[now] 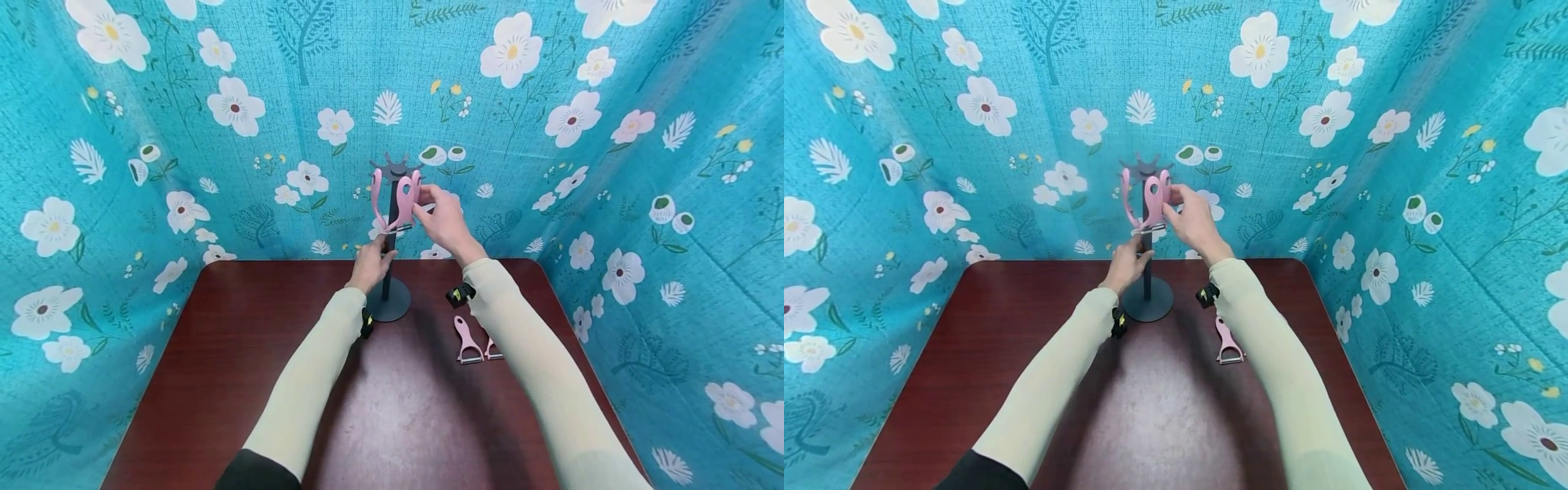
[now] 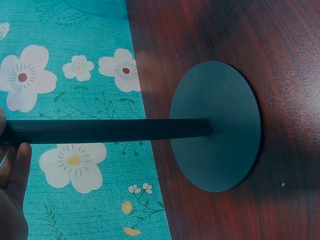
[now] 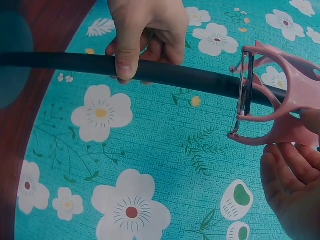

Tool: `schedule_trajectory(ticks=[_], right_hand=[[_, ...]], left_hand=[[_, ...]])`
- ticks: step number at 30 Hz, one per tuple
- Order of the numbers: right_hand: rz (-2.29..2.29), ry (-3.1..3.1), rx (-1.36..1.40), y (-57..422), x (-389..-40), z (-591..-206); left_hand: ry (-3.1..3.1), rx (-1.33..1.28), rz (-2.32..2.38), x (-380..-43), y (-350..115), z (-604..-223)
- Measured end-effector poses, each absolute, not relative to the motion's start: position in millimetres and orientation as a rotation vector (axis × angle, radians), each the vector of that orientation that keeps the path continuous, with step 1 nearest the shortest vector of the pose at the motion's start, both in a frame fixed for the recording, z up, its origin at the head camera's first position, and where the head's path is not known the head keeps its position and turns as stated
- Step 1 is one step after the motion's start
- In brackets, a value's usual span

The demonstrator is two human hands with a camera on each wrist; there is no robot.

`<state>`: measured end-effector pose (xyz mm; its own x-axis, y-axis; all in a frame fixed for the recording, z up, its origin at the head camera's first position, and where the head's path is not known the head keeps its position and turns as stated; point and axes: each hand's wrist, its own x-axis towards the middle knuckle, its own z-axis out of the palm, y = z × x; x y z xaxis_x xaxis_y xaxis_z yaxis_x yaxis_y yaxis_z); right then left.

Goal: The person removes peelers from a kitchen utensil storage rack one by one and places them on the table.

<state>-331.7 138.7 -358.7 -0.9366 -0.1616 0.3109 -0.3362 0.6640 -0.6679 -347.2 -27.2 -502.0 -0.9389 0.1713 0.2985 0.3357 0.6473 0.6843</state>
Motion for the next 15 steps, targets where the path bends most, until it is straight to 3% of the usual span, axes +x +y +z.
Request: schedule_trajectory(ticks=[15], right_hand=[[1.144, -2.634, 0.389, 143.8, -329.9, -358.1]], left_hand=[[-2.678, -0.391, -1.161, -346.2, -26.0, -500.7]])
